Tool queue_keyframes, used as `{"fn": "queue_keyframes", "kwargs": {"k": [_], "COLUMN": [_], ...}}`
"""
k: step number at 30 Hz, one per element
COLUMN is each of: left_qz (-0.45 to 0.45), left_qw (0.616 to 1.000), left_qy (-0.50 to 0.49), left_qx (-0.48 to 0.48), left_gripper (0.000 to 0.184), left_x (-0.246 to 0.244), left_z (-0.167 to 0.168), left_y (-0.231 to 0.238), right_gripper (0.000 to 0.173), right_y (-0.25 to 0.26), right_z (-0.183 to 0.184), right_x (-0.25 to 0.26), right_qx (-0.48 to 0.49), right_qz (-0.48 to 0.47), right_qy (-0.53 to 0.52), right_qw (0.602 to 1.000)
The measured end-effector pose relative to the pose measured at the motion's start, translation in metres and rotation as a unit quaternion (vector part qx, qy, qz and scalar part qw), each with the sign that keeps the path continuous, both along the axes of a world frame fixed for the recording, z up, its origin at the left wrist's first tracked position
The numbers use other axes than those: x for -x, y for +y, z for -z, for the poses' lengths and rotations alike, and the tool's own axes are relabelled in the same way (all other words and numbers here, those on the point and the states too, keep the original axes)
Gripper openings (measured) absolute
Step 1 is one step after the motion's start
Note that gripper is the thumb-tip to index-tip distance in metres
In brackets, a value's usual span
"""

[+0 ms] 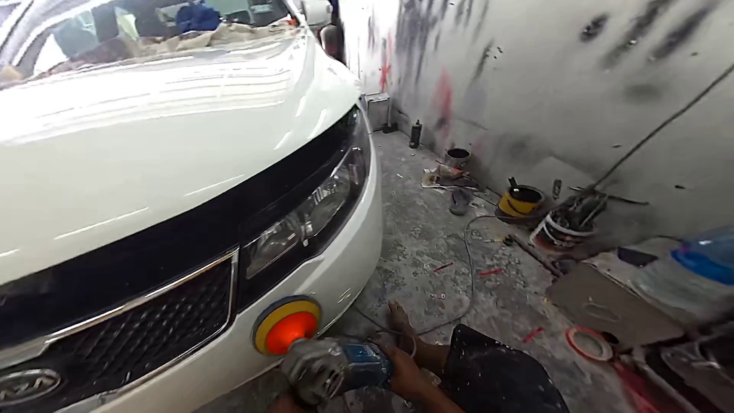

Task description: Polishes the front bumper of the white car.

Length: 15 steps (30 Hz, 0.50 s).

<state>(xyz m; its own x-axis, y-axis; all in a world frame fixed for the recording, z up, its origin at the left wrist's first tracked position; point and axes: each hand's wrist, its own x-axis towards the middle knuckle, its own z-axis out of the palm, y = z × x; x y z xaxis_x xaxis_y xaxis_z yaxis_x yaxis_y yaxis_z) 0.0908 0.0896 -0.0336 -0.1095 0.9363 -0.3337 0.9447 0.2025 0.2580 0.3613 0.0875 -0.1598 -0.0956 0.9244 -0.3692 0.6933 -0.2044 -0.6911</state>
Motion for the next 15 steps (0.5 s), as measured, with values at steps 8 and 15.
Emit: {"fn": "queue_keyframes", "kwargs": {"k": [8,15], "left_qz": [0.330,0.272], "left_qw": [0.939,0.954], "left_qy": [0.085,0.113], "left_qx": [0.032,0.052], "left_gripper": [0.038,0.041], "left_x": [-0.164,-0.136], "left_z": [-0.124,-0.092], "left_y": [0.086,0.070], "right_gripper": [0.049,0.062], "right_y": [-0.014,-0.022], "right_z": [0.026,0.038], "right_x": [-0.023,-0.008], "right_qx": [0.078,0.143], "right_qz": [0.299,0.219], "right_qy": [0.427,0.410], "right_qw": [0.850,0.874]}}
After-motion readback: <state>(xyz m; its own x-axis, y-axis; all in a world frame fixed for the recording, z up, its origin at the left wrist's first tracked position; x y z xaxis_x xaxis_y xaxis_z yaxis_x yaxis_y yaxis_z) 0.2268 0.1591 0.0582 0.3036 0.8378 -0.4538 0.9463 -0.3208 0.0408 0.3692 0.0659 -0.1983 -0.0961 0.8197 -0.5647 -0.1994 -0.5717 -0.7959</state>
